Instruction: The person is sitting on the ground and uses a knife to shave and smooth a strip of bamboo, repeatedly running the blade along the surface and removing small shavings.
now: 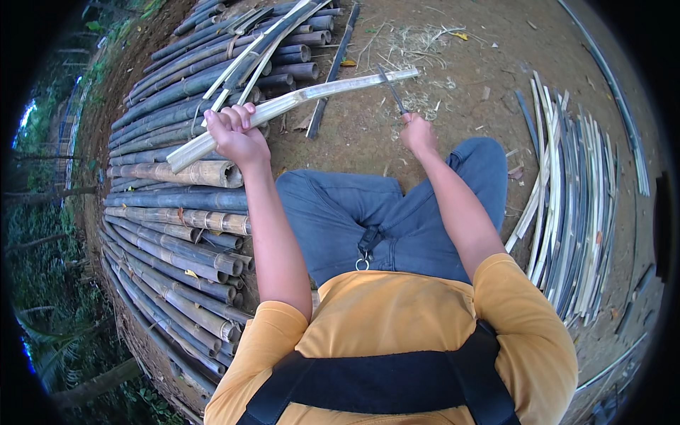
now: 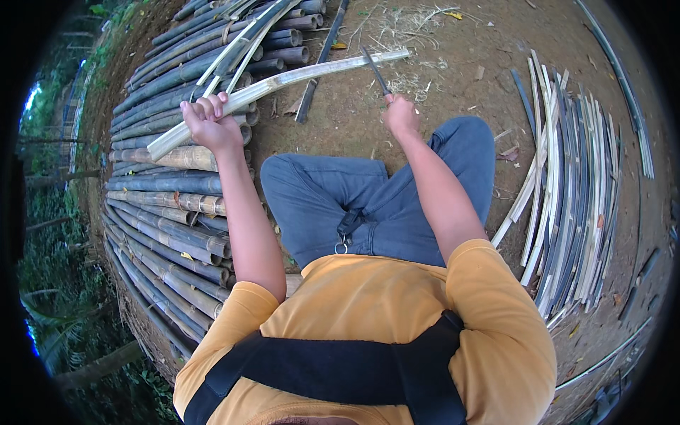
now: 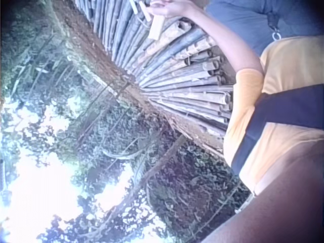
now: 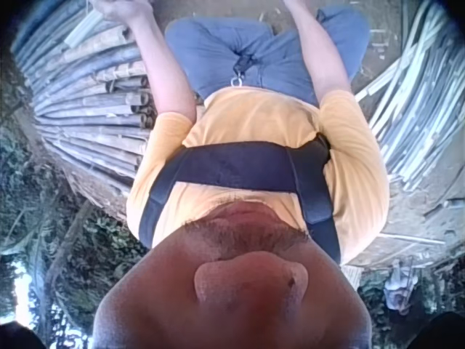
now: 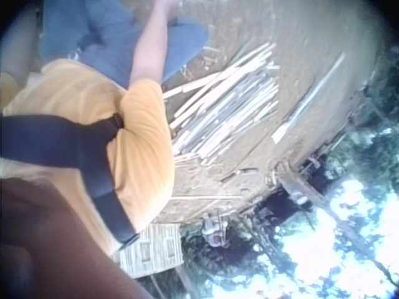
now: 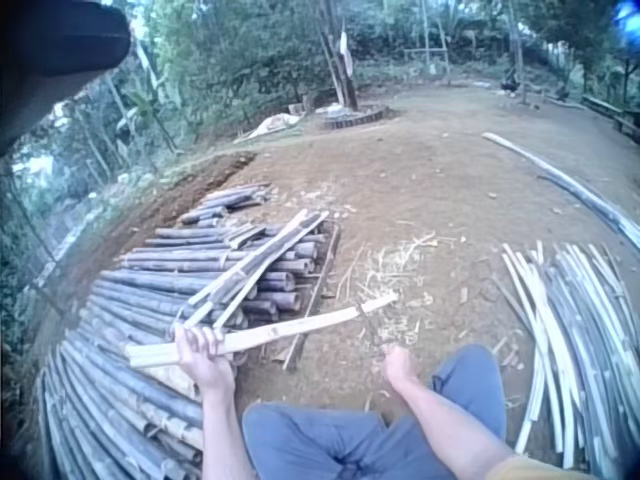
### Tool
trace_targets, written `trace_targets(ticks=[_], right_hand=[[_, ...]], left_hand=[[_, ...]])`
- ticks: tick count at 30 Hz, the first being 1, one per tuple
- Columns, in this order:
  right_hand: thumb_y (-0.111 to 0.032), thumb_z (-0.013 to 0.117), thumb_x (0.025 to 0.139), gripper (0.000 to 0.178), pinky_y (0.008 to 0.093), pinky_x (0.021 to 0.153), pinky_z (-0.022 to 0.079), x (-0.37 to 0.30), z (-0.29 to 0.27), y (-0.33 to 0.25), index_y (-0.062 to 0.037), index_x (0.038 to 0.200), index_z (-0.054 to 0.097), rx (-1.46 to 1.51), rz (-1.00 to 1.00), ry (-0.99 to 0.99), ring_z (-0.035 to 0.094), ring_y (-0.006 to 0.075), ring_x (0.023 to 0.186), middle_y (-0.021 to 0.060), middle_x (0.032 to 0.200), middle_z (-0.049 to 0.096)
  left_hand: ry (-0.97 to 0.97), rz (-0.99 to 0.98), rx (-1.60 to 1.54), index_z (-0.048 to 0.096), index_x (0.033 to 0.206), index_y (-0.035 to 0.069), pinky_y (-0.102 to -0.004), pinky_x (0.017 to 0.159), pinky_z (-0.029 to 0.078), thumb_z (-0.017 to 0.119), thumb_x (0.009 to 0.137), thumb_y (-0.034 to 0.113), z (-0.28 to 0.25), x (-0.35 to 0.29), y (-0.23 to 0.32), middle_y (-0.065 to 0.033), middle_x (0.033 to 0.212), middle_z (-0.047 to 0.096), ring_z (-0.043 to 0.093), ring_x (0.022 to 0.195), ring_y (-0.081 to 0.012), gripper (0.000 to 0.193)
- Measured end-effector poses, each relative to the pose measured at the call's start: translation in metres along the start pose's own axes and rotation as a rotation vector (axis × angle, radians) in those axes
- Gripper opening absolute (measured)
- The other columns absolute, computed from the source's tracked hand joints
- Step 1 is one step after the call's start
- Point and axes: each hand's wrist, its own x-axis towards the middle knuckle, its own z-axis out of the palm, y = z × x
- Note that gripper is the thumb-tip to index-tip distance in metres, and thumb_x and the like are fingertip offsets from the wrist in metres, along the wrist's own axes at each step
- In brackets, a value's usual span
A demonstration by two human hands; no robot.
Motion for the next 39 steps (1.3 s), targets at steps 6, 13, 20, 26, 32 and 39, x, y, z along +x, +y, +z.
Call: trace_targets(ticks=[6, 13, 20, 26, 32, 39], right_hand=[[-0.034, 0.05, 0.101, 0.03, 0.0505, 0.09, 0.053, 0.019, 0.009, 0.004, -0.0105, 0.114, 0.064, 0.01, 0.016, 0.026, 0.067, 0.038, 0.107, 0.0192, 0.109, 0.071], [-0.034, 0.051, 0.101, 0.029, 0.0506, 0.09, 0.053, 0.019, 0.012, 0.0, -0.0119, 0.116, 0.062, -0.069, -0.037, -0.021, 0.067, 0.0377, 0.108, 0.0196, 0.11, 0.07], [-0.033, 0.051, 0.1, 0.03, 0.0539, 0.088, 0.052, 0.043, 0.027, 0.019, -0.0091, 0.114, 0.062, -0.062, 0.0, 0.041, 0.066, 0.042, 0.105, 0.0236, 0.108, 0.069], [-0.037, 0.049, 0.101, 0.031, 0.0548, 0.084, 0.053, 0.038, 0.021, -0.009, -0.0121, 0.114, 0.062, -0.212, -0.27, -0.034, 0.067, 0.0421, 0.102, 0.0226, 0.107, 0.07], [-0.033, 0.051, 0.1, 0.026, 0.0545, 0.086, 0.053, 0.068, 0.043, 0.024, -0.0125, 0.11, 0.061, -0.095, -0.046, 0.112, 0.067, 0.0427, 0.101, 0.0228, 0.103, 0.071], [-0.035, 0.049, 0.1, 0.03, 0.0539, 0.09, 0.052, 0.059, 0.039, 0.013, -0.0113, 0.115, 0.061, -0.164, -0.125, 0.046, 0.066, 0.0422, 0.105, 0.0231, 0.106, 0.07]], left_hand=[[-0.003, 0.013, -0.008, 0.026, 0.064, 0.016, -0.0372, 0.068, 0.04, 0.036, 0.107, 0.028, 0.003, 0.004, -0.004, 0.001, 0.057, 0.024, 0.028, 0.056, -0.0135, 0.046], [0.04, -0.008, 0.003, 0.024, 0.062, 0.016, -0.0351, 0.066, 0.04, 0.037, 0.108, 0.035, -0.008, 0.009, -0.005, 0.0007, 0.058, 0.021, 0.027, 0.055, -0.0136, 0.051], [0.019, -0.024, -0.027, 0.026, 0.065, 0.015, -0.0353, 0.065, 0.04, 0.036, 0.108, 0.033, -0.013, 0.007, -0.006, 0.0007, 0.057, 0.023, 0.028, 0.055, -0.0136, 0.048], [0.029, 0.015, -0.041, 0.028, 0.066, 0.014, -0.0358, 0.064, 0.042, 0.035, 0.108, 0.03, -0.018, 0.008, -0.005, 0.0004, 0.056, 0.025, 0.03, 0.054, -0.0134, 0.046], [0.058, 0.0, -0.038, 0.027, 0.065, 0.014, -0.0365, 0.064, 0.041, 0.037, 0.108, 0.029, -0.016, 0.005, -0.008, 0.0007, 0.055, 0.025, 0.029, 0.053, -0.0137, 0.047], [0.056, 0.016, -0.07, 0.028, 0.065, 0.015, -0.0366, 0.064, 0.04, 0.038, 0.107, 0.029, -0.014, 0.01, -0.01, 0.001, 0.055, 0.024, 0.029, 0.053, -0.0134, 0.046]])
